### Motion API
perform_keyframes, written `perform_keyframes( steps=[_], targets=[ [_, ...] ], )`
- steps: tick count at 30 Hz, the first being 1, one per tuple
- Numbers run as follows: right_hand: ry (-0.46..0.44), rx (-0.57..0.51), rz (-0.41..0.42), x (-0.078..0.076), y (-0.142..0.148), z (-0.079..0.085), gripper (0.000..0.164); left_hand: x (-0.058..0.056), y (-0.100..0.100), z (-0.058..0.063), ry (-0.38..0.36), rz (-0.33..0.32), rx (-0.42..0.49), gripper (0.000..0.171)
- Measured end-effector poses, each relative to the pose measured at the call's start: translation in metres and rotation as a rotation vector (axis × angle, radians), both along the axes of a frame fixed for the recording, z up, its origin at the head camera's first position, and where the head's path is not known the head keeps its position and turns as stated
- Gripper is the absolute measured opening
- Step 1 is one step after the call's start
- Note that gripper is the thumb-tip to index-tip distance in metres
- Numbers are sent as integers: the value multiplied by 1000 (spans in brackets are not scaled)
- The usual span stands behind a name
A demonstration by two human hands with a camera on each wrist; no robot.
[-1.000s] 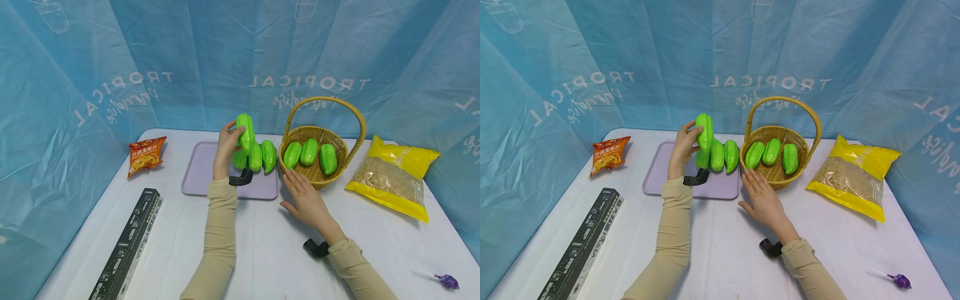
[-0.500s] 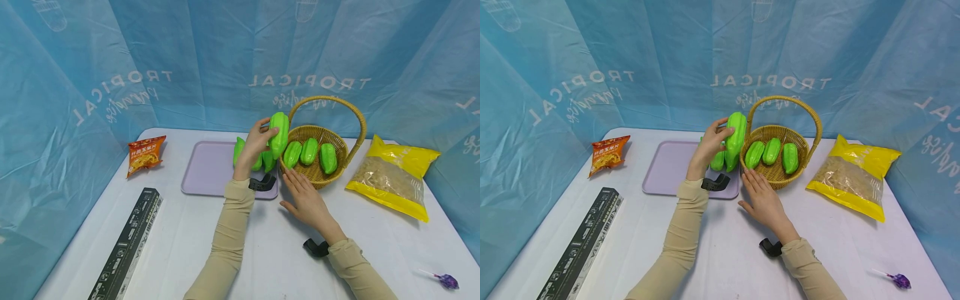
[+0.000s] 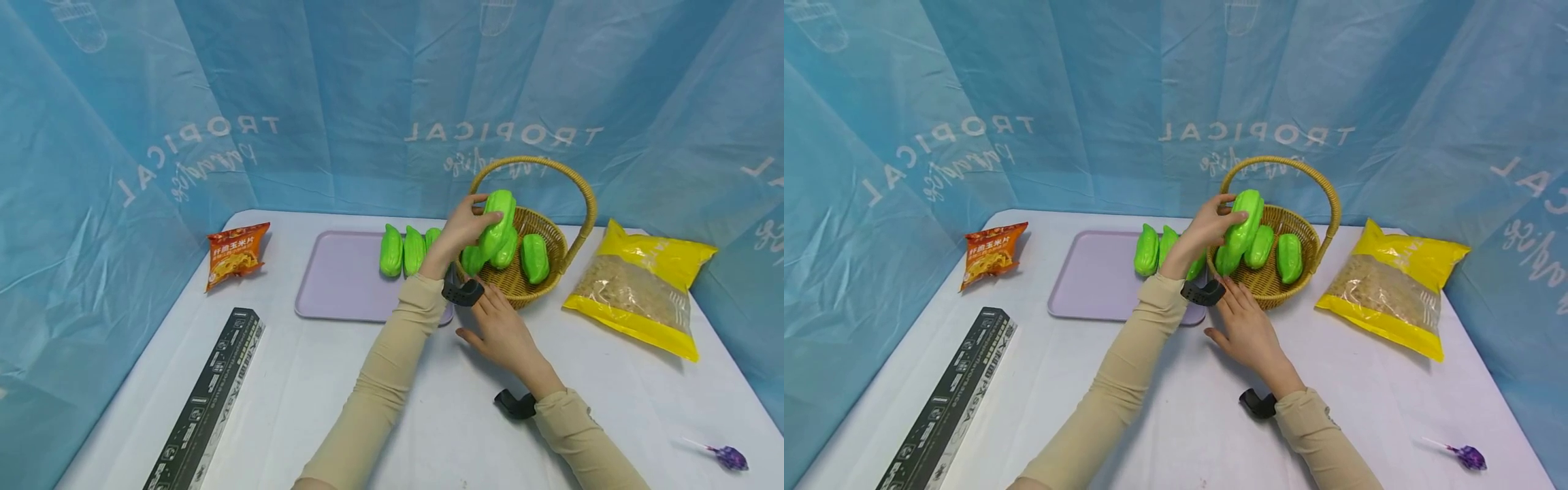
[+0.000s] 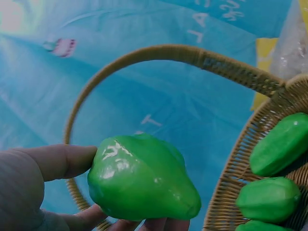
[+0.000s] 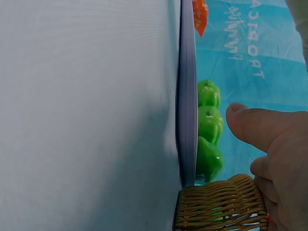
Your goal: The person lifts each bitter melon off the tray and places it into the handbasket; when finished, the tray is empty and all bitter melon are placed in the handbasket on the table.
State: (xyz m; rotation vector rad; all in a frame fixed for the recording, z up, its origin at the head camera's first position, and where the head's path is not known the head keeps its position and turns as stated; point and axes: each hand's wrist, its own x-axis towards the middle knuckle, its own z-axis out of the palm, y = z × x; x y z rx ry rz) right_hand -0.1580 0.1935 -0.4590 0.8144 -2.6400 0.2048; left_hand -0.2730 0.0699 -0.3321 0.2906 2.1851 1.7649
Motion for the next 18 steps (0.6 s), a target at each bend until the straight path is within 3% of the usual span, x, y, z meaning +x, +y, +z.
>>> perform_keyframes(
  steps=[8,18],
  targets=[
    [-4,1,1,0,0,0,67,-11,23,0,-3,-55,-98,62],
    [111,-37,50,0,2,-7,60,-5,49,-21,45,-43,-173,58]
  ],
)
